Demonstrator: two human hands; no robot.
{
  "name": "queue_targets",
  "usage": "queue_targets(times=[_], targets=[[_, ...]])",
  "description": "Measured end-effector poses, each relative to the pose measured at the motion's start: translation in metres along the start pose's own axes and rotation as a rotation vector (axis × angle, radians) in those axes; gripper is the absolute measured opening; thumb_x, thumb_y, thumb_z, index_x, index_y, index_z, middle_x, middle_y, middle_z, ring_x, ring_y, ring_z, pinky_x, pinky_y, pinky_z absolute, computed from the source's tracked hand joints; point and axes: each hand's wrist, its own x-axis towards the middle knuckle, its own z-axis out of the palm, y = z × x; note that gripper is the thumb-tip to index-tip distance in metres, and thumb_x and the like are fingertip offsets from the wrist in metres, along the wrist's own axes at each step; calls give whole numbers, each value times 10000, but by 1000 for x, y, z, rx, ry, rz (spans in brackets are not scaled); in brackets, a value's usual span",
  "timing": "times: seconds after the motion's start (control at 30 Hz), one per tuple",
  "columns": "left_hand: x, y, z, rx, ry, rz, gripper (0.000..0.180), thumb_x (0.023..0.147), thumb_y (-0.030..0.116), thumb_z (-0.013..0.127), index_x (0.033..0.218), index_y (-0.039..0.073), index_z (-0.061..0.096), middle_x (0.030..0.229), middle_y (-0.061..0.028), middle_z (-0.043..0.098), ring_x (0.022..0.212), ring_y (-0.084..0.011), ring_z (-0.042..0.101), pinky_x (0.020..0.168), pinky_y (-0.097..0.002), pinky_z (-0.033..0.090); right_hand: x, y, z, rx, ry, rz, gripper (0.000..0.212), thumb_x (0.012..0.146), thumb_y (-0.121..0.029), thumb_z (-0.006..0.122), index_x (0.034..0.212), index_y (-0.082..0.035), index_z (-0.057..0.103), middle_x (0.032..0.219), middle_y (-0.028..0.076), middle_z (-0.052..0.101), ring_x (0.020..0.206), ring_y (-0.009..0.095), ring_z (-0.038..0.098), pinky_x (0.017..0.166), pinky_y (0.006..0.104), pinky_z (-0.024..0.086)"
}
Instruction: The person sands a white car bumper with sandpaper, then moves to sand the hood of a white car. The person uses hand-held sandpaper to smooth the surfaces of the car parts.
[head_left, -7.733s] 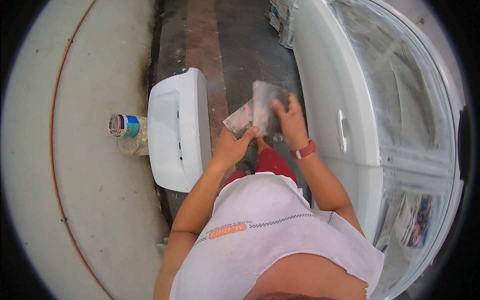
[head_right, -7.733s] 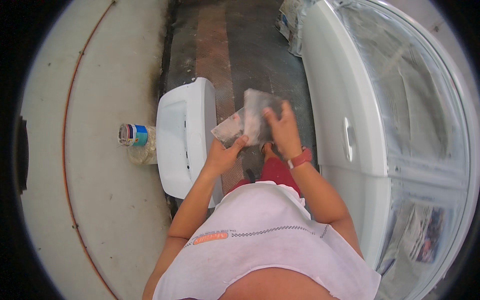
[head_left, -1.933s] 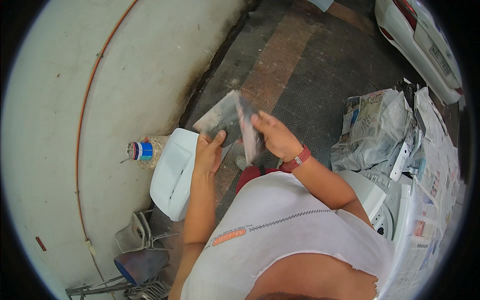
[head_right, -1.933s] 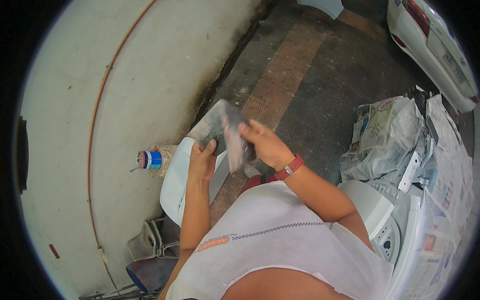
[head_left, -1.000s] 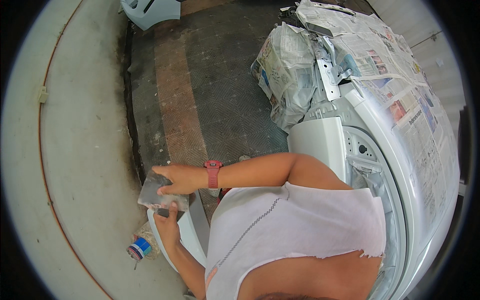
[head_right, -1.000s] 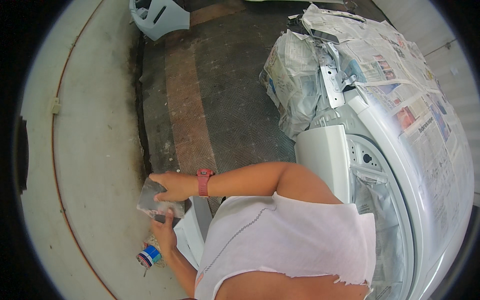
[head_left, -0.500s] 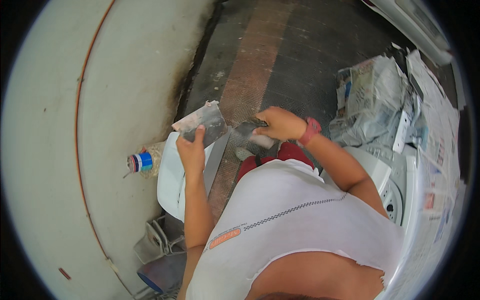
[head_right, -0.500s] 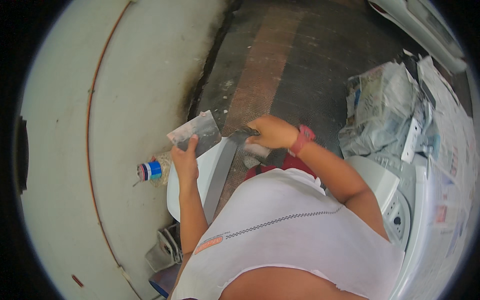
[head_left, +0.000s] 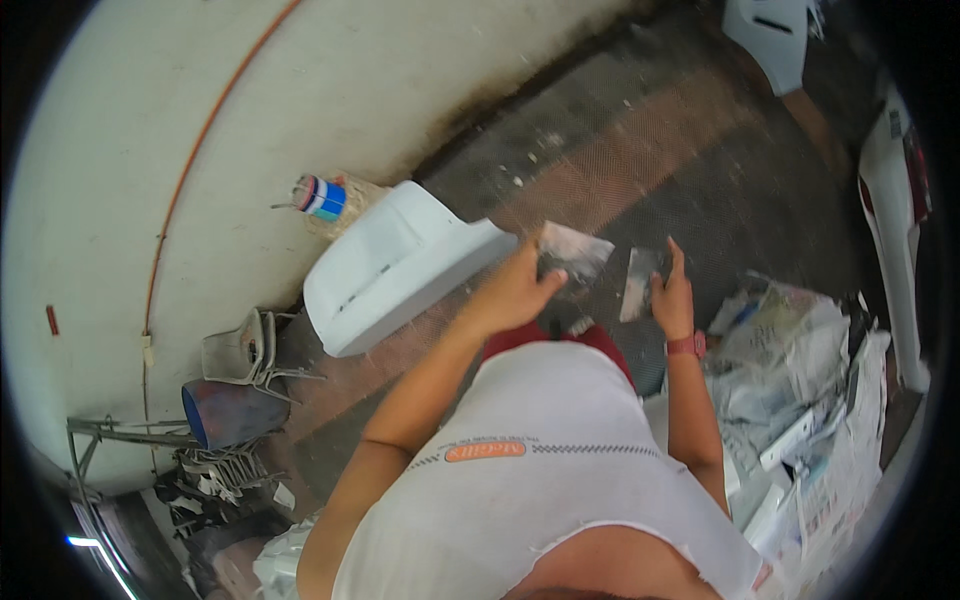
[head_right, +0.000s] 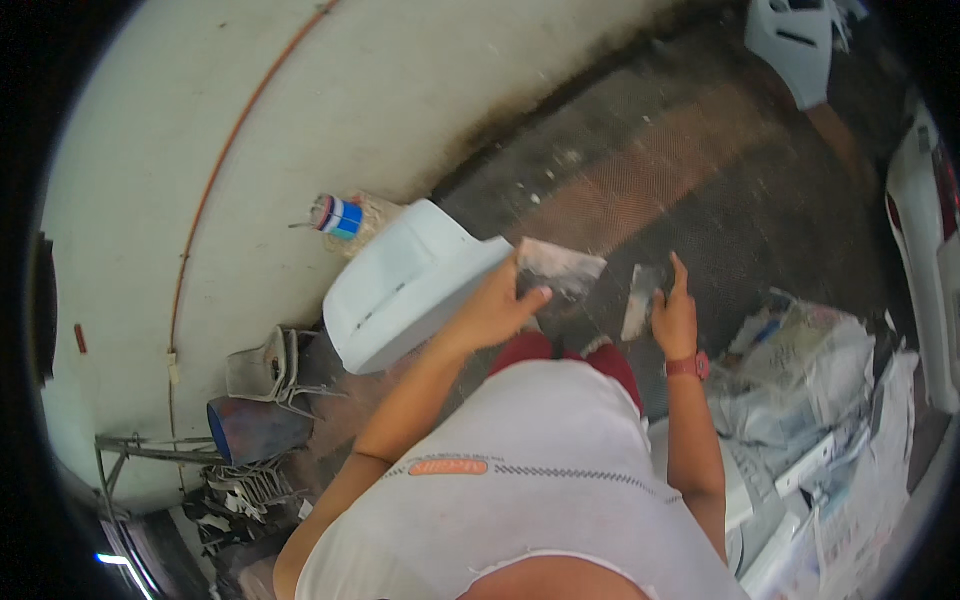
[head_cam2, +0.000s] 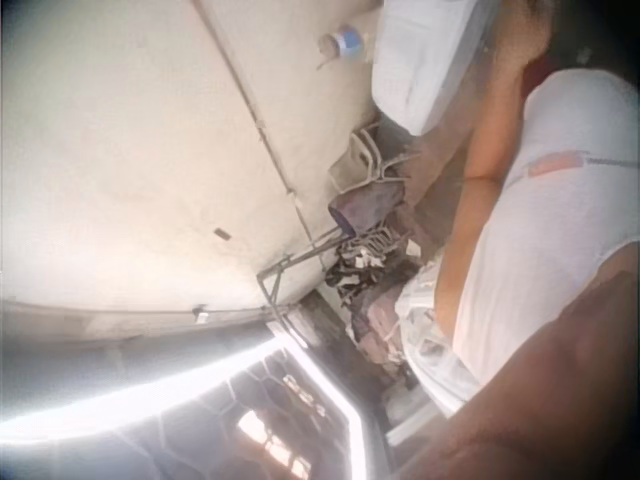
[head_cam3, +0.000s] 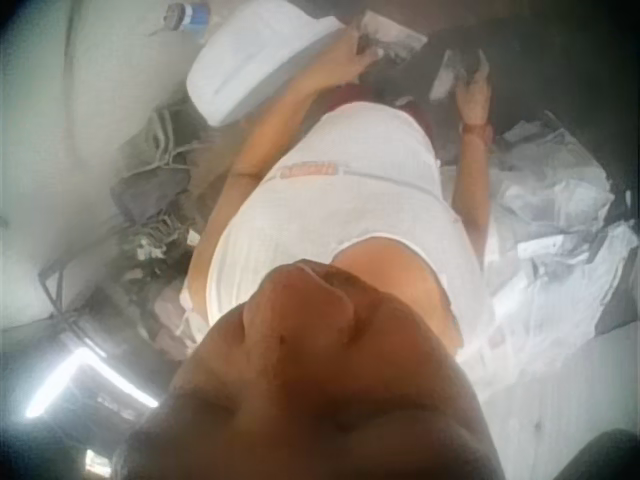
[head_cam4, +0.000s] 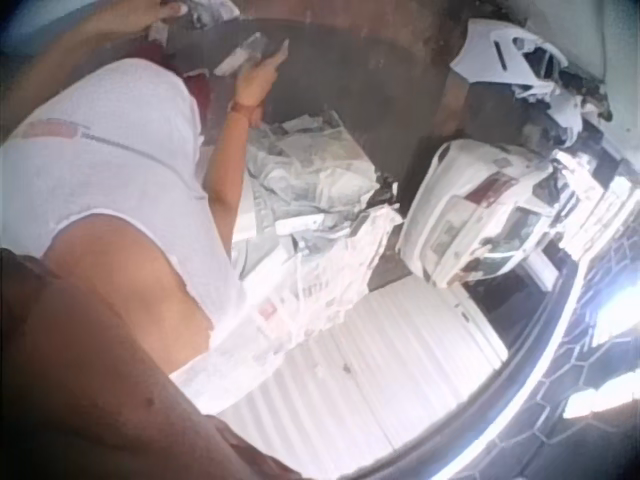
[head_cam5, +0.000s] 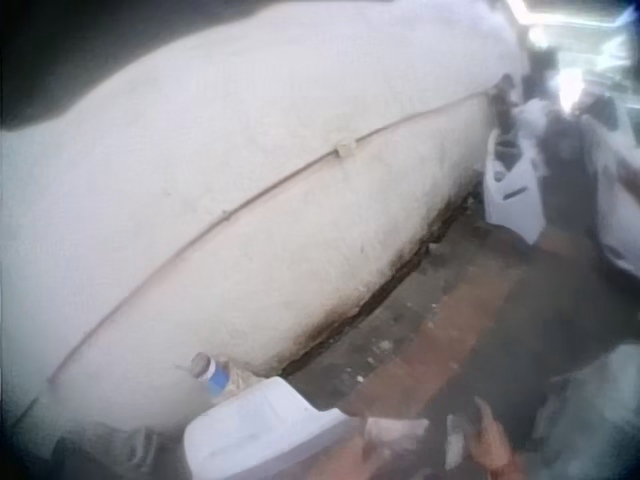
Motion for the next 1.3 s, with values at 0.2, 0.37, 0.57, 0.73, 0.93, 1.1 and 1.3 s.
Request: queue_targets(times=[0.2, 0.37, 0.57, 0.73, 0.93, 1.1, 1.3], targets=[[16, -7, 15, -440, -146, -163, 381, 990, 109, 710, 1330, -45, 636, 1225, -98, 712, 1151, -185, 639, 1036, -334, 484, 2, -6, -17, 272, -148, 29, 302, 1028, -253, 646, 1157, 5, 735, 1102, 176, 726, 959, 301, 699, 887, 370, 536], [33, -7, 15, -391, -283, -184, 271, 982, 156, 731, 1166, -42, 727, 1024, -72, 755, 970, -150, 684, 900, -324, 538, 25, -63, 1, 640, -388, -87, 305, 1005, -301, 729, 1033, 2, 753, 903, 32, 668, 848, 99, 608, 747, 304, 508], [73, -24, -7, -703, 39, -257, 383, 989, 202, 752, 1281, -32, 669, 1211, -89, 723, 1118, -171, 662, 1019, -330, 499, 33, -43, -21, 522, -425, 125, 285, 984, -263, 745, 869, -3, 739, 690, -39, 581, 693, 67, 502, 620, 278, 414], [126, -67, -24, -881, 145, -279, 394, 1012, 212, 732, 1318, -20, 645, 1265, -106, 703, 1141, -191, 665, 1028, -359, 513, 62, -29, -19, 518, -289, 187, 296, 1052, -253, 640, 1063, 4, 786, 923, 42, 725, 883, 93, 611, 799, 276, 497], [221, -66, 8, -926, -180, -401, 438, 968, 233, 787, 1315, -4, 663, 1216, -91, 726, 1128, -163, 666, 1034, -360, 505, 151, -49, -1, 580, -185, 352, 372, 1081, -313, 627, 1188, 22, 750, 932, -14, 684, 864, 71, 562, 786, 253, 464], [301, -74, -27, -915, -298, -345, 431, 964, 223, 789, 1312, -1, 667, 1196, -83, 739, 1133, -158, 669, 1022, -351, 510, 243, -71, 15, 491, -309, 332, 322, 1048, -308, 682, 960, -5, 748, 819, -56, 618, 742, 46, 485, 681, 238, 408], [362, -105, -78, -1120, 204, -345, 443, 969, 228, 785, 1341, 27, 649, 1235, -88, 721, 1142, -178, 674, 1021, -357, 512, 343, -97, 40, 488, -421, 185, 244, 1022, -225, 715, 875, -30, 721, 772, -62, 598, 711, 43, 477, 631, 241, 391]])
